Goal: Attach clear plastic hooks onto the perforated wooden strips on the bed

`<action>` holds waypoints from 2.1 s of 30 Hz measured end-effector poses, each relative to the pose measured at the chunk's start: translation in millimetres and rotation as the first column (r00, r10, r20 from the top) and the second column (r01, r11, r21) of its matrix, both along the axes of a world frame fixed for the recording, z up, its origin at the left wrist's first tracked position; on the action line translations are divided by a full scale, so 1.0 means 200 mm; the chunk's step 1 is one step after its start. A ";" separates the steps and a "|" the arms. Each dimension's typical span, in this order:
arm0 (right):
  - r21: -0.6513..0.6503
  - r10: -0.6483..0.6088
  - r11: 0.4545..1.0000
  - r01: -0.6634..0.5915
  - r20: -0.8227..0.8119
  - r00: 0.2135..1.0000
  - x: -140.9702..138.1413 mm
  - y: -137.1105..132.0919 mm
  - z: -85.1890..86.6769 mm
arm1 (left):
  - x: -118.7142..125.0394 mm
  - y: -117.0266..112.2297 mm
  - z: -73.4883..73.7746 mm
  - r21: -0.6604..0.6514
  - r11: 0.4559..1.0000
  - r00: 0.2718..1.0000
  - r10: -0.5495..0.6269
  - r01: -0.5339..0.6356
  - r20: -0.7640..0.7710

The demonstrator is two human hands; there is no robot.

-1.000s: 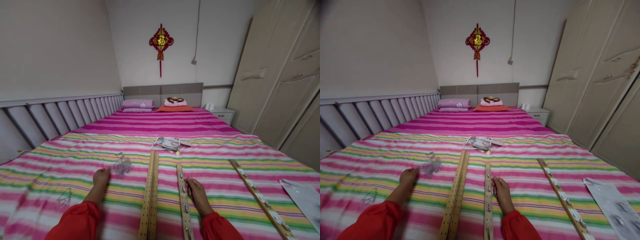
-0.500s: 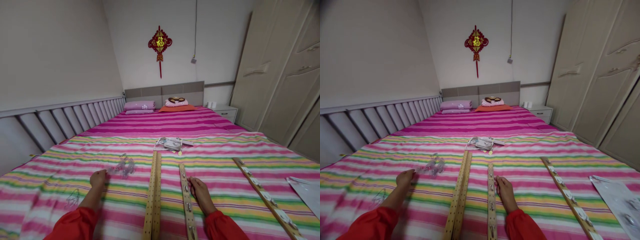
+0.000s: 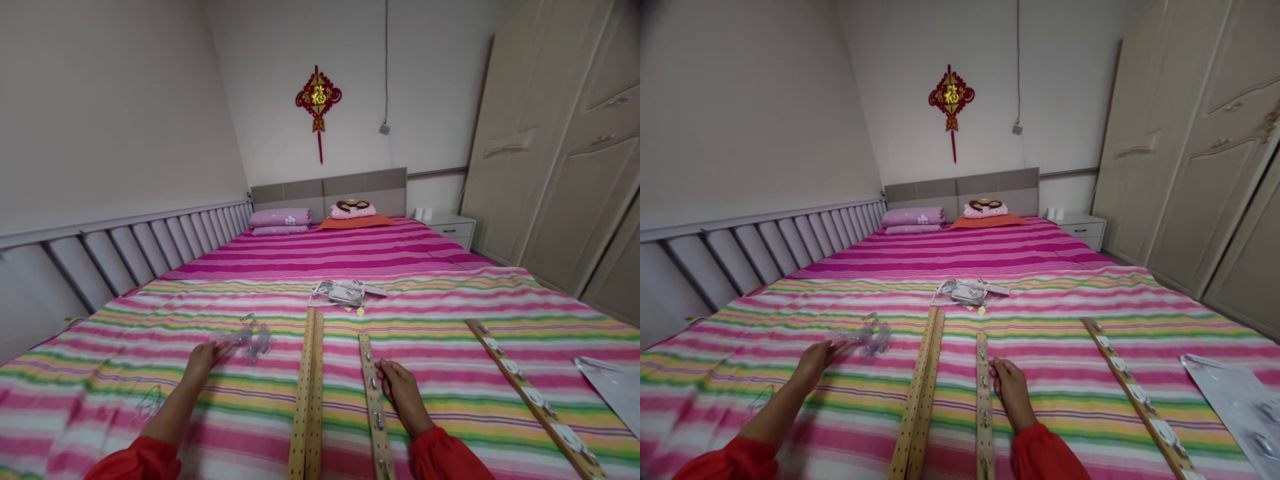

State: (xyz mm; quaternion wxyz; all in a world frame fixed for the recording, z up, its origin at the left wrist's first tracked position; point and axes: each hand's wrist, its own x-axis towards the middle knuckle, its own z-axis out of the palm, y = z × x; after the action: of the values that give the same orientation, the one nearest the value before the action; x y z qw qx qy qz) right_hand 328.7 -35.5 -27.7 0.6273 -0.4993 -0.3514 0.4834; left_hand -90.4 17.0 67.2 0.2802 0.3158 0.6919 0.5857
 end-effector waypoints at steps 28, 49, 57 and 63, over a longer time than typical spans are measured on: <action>-0.054 0.038 0.998 -0.037 0.019 0.999 0.00 -0.02 0.03 | 0.03 -0.21 0.02 -0.047 0.987 0.950 -0.135 0.155 0.282; 0.033 0.021 0.999 -0.018 -0.102 0.995 0.03 0.01 -0.01 | 0.66 -0.31 0.20 0.229 0.782 0.757 -0.414 0.580 -0.506; 0.054 0.246 0.969 -0.240 -0.165 0.955 -0.01 -0.07 0.19 | 0.93 -0.43 0.25 0.105 0.471 0.437 -0.684 0.876 -0.584; 0.039 0.617 0.786 -0.617 -0.114 0.778 -0.05 -0.18 0.42 | 1.05 -0.43 0.25 0.112 0.306 0.311 -0.744 0.945 -0.592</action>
State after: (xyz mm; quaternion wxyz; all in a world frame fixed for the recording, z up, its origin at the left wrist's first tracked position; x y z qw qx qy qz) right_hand 318.3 -72.4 55.4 0.4545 -0.3267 -0.4570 0.6913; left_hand 120.0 -68.8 117.9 0.3108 0.8149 0.2951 0.3902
